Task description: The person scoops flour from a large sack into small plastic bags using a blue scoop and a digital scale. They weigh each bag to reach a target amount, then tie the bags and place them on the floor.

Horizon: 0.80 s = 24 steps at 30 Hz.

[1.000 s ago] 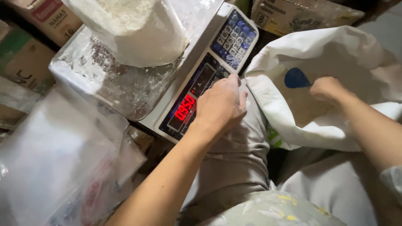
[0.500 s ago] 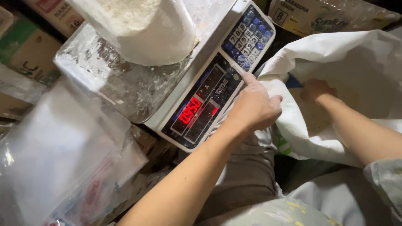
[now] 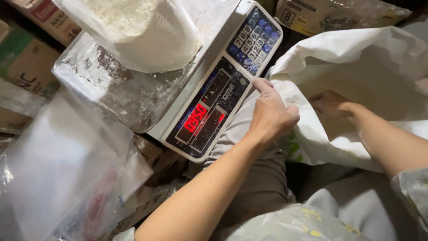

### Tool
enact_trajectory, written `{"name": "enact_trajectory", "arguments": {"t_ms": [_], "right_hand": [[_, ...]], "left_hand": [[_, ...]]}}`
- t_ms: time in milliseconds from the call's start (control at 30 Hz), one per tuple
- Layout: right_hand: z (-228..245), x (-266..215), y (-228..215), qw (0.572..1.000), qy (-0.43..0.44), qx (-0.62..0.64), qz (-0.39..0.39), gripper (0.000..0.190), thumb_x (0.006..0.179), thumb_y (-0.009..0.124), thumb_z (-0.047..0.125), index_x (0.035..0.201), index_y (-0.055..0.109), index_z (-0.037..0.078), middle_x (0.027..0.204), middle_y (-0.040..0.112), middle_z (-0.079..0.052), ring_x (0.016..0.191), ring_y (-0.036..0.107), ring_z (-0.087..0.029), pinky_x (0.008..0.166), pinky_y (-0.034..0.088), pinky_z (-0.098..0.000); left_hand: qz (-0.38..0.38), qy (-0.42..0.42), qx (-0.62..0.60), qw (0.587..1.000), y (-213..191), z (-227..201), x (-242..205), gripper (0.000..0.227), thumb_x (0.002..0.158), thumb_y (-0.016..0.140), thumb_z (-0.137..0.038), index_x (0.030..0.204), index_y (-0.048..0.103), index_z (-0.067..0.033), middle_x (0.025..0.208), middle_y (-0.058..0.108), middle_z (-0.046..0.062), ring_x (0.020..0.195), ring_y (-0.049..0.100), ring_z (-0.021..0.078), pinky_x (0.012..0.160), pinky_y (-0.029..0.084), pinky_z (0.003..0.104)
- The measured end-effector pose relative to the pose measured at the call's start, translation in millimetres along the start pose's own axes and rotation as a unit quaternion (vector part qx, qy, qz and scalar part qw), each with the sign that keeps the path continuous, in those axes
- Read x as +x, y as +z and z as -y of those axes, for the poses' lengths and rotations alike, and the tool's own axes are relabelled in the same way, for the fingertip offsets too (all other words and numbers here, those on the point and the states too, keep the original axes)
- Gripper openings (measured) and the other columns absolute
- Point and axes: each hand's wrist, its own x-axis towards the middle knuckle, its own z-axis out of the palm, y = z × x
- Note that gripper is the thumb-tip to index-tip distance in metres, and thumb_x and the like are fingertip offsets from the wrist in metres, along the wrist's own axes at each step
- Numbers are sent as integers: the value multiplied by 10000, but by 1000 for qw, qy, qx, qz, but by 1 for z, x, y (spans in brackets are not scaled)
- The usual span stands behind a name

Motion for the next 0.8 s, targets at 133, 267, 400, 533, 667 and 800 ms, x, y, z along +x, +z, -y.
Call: {"name": "enact_trajectory", "arguments": {"t_ms": [133, 267, 400, 533, 667, 800], "right_hand": [[-10, -7, -6, 995, 48, 88, -5, 260, 980, 622, 196, 1088, 777, 16, 880, 710, -91, 744, 567, -181, 711, 477, -343], [-11, -26, -18, 989, 23, 141, -26, 255, 975, 652, 193, 1051, 807, 6, 838, 663, -99, 723, 564, -183, 660, 470, -340], [-4, -48, -31, 991, 22, 85, -96, 222, 915, 673, 180, 1084, 772, 77, 876, 722, -52, 755, 620, -162, 684, 487, -323], [0, -70, -37, 983, -67, 111, -133, 231, 894, 699, 159, 1060, 782, 21, 888, 719, -36, 769, 596, -138, 697, 495, -316], [10, -88, -44, 975, -108, 132, -141, 240, 854, 700, 191, 1019, 789, 40, 911, 753, 24, 818, 641, -66, 747, 515, -264], [25, -110, -57, 985, 17, 73, -158, 278, 893, 773, 300, 1032, 835, 68, 811, 667, -37, 708, 516, -135, 630, 419, -339]], "left_hand": [[-26, 46, -25, 998, -1, -3, -4, 584, 778, 585, -138, 1247, 269, 9, 906, 665, 354, 883, 705, 481, 896, 531, 479], [-59, 112, -6, 992, -6, -17, -1, 539, 779, 581, -123, 1221, 306, 15, 901, 662, 336, 879, 693, 482, 898, 532, 488], [-41, 154, -51, 986, -14, -26, -7, 486, 775, 563, -122, 1171, 315, 10, 900, 687, 302, 868, 728, 444, 884, 565, 460], [-65, 137, -15, 988, -20, -24, -17, 483, 773, 558, -112, 1175, 317, 4, 851, 669, 315, 835, 721, 458, 862, 559, 476], [-71, 150, 9, 986, -22, -20, -20, 496, 773, 554, -110, 1186, 310, 12, 829, 652, 332, 835, 697, 497, 869, 551, 491], [-65, 195, 59, 977, -29, -21, -19, 469, 813, 567, -106, 1197, 328, 20, 886, 655, 342, 903, 676, 522, 909, 530, 517]]}}
